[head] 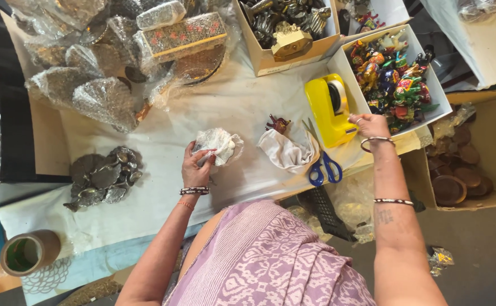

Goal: Cleaning small decorative items with a cloth and wrapping them in protective plastic wrap.

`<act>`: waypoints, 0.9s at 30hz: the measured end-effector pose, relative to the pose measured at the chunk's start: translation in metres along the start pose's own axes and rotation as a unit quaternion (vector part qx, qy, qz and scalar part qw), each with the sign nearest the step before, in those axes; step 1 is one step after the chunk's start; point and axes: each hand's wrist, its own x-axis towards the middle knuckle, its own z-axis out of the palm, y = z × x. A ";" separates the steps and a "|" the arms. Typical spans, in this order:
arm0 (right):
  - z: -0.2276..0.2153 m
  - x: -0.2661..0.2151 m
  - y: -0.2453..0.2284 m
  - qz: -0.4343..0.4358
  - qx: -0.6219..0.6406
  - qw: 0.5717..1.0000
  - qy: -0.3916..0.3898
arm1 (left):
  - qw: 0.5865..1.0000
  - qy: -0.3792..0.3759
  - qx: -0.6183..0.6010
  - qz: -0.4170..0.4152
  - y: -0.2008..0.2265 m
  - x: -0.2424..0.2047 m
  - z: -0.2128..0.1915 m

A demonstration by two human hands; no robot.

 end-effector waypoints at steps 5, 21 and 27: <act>-0.003 -0.020 -0.010 0.021 0.082 0.996 0.006 | 1.000 -0.003 0.000 -0.003 0.001 0.000 0.000; 0.003 -0.066 -0.002 -0.008 0.275 0.957 0.093 | 1.000 -0.006 0.004 -0.014 0.003 0.002 -0.002; 0.001 -0.092 0.045 0.070 0.356 0.931 0.035 | 1.000 -0.005 0.010 -0.003 -0.004 0.002 -0.001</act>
